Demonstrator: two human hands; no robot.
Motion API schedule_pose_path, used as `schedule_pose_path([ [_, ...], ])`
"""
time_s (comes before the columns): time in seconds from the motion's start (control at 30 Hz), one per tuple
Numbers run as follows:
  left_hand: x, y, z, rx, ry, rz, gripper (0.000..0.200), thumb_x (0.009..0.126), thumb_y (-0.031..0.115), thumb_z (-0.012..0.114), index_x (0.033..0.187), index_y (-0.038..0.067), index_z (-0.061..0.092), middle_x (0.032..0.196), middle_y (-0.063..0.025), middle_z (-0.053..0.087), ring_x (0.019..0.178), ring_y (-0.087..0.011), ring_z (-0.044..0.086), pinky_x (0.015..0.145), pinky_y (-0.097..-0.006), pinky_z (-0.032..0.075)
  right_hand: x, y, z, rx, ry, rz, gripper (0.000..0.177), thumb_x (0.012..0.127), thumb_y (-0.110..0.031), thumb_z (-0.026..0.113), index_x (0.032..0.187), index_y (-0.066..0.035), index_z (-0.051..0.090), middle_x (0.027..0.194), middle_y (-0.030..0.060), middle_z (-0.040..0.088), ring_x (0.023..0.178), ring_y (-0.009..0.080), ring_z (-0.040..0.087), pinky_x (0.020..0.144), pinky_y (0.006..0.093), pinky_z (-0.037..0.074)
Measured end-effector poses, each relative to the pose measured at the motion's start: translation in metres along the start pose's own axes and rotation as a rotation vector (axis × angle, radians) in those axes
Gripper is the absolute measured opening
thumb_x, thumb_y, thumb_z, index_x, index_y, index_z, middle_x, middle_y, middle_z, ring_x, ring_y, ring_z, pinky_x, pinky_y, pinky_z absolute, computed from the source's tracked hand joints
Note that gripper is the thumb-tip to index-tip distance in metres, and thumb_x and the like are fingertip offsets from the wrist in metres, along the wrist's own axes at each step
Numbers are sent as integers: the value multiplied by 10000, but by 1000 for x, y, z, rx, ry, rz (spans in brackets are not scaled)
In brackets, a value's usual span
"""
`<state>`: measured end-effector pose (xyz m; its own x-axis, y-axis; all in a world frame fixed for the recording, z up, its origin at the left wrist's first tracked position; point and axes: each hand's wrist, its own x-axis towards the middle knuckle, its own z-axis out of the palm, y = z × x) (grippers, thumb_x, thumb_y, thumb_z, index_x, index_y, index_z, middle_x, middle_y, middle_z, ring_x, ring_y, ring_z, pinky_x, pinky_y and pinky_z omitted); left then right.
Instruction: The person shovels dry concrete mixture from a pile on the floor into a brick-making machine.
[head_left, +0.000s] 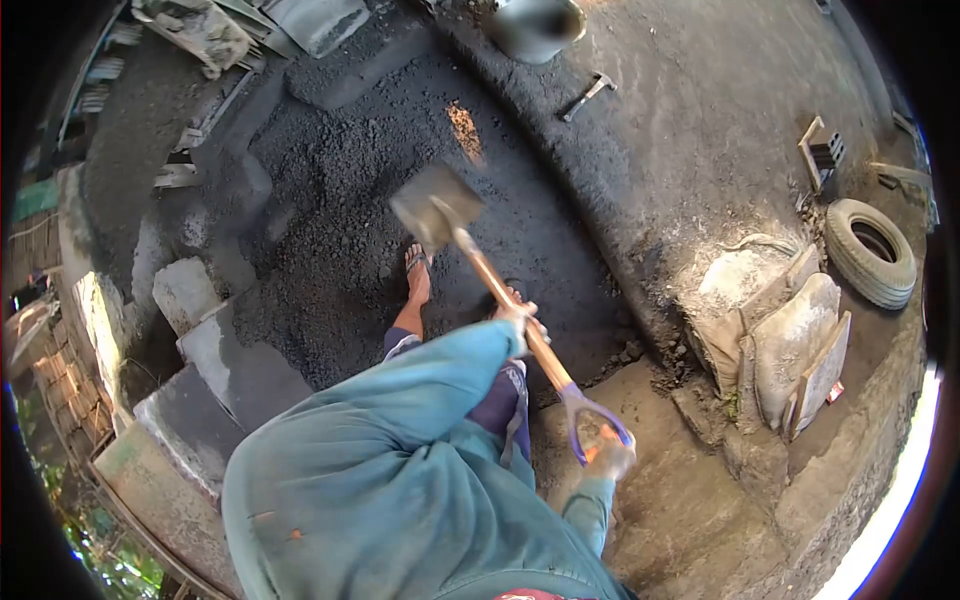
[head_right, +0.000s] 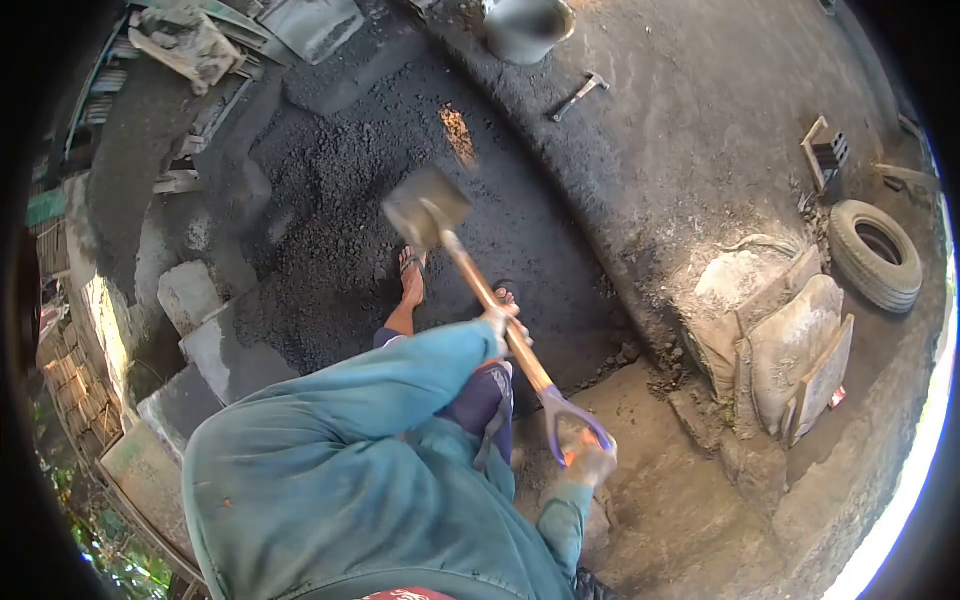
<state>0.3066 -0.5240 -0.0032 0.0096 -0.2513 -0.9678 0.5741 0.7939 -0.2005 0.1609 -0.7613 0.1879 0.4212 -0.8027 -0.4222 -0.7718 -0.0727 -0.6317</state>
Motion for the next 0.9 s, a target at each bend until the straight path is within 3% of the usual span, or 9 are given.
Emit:
schedule_pose_path([
  [0.07,48,-38,5,30,-131,-302,155,963,298,628,1027,228,505,794,-50,511,632,-290,598,664,-602,541,-8,-14,-23,0,63,113,222,831,108,625,1031,13,627,809,85,646,508,209,584,394,337,454],
  [0.23,91,-38,27,46,-86,-286,146,951,282,637,977,185,531,797,-46,514,673,-283,601,727,-603,551,-3,-34,20,49,38,145,202,808,66,638,997,-2,617,794,82,631,476,183,547,380,330,439],
  [0.33,101,56,18,-57,10,21,64,912,190,607,913,154,554,683,-105,505,517,-335,560,557,-584,524,4,-46,110,55,-52,183,233,801,101,637,1014,11,608,796,102,636,456,173,539,373,313,439],
  [0.37,102,107,4,-123,-128,10,132,886,240,608,857,161,507,608,-95,478,465,-302,508,474,-534,483,-19,-60,160,107,-81,203,239,799,113,635,1014,10,610,799,100,638,458,165,538,376,308,442],
  [0.4,82,153,-2,-33,-46,186,182,874,278,610,815,154,491,550,-97,448,451,-305,495,464,-510,470,-26,-51,197,167,-223,203,254,795,128,663,1013,4,620,780,86,623,472,162,554,383,310,452],
  [0.53,107,321,-93,107,80,370,141,942,175,591,875,145,470,675,-81,483,524,-281,523,521,-550,498,-108,-64,319,313,-661,279,349,792,121,722,1084,-1,576,787,105,646,553,203,641,440,341,527],
  [0.6,90,352,-115,25,105,280,141,928,158,605,876,144,475,699,-68,483,541,-269,514,558,-559,507,-129,-63,337,248,-703,254,302,805,65,727,1048,-6,563,745,97,630,514,214,629,440,331,504],
  [0.8,35,307,-133,-236,45,306,133,932,180,586,854,124,494,771,-41,529,641,-210,565,726,-522,540,-83,-28,296,388,-848,297,252,821,42,719,1033,-6,590,747,105,642,526,223,633,469,327,510],
  [0.9,1,246,-145,-303,-253,319,131,950,232,556,1019,177,653,1022,-57,703,779,-167,627,772,-374,520,-41,-16,241,363,-927,309,302,815,51,701,1090,18,580,698,126,639,539,244,635,497,358,539],
])
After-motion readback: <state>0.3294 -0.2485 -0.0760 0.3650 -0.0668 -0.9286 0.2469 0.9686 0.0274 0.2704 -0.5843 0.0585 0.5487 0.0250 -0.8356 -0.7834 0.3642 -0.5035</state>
